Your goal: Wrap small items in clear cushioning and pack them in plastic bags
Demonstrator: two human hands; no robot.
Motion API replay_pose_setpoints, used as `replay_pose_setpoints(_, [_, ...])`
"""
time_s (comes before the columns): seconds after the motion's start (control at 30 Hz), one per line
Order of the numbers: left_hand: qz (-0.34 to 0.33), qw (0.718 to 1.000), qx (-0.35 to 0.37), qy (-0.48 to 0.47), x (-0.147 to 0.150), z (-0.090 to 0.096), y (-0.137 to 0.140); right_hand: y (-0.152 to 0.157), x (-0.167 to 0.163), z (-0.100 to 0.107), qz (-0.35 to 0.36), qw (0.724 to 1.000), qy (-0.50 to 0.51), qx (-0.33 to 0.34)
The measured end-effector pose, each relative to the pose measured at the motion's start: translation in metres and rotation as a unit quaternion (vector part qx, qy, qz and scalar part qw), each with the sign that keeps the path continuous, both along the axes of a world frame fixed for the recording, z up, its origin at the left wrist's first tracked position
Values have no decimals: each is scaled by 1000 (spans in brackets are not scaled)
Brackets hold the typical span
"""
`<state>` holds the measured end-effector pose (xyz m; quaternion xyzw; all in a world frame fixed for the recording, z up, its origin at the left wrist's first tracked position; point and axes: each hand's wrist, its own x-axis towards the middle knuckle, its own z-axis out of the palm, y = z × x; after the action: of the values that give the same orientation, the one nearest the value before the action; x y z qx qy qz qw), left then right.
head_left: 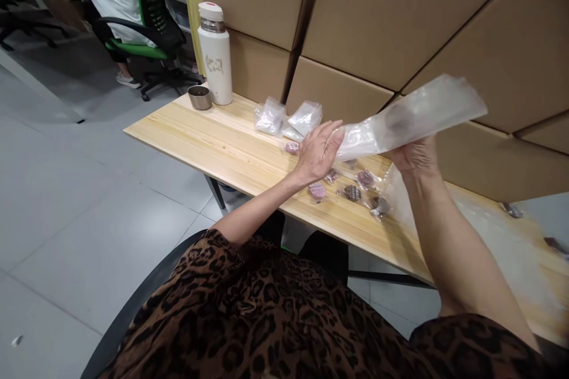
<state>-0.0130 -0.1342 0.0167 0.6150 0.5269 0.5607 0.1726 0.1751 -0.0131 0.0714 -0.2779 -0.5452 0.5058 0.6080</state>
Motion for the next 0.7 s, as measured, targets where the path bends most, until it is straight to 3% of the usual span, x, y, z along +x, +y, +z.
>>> replay_pose_setpoints(0.1, [-14, 998, -52, 10, 3, 5, 8, 1, -7, -16, 9, 995, 88, -49])
replay_pose_setpoints(0.23, [-59, 993, -105, -5, 6, 5, 15, 0, -14, -31, -23, 988, 58, -143])
replay_pose_setpoints(0.4, [18, 997, -78, 7, 9, 5, 10, -6, -11, -48, -57, 978, 28, -197])
replay_pose_setpoints(0.53, [59, 998, 5, 37, 13, 1, 7, -22, -2, -58, -71, 984, -22, -162])
replay_pose_setpoints(0.7, [29, 991, 101, -76, 23, -10, 16, -45, 3, -55, -230, 964, -119, -63])
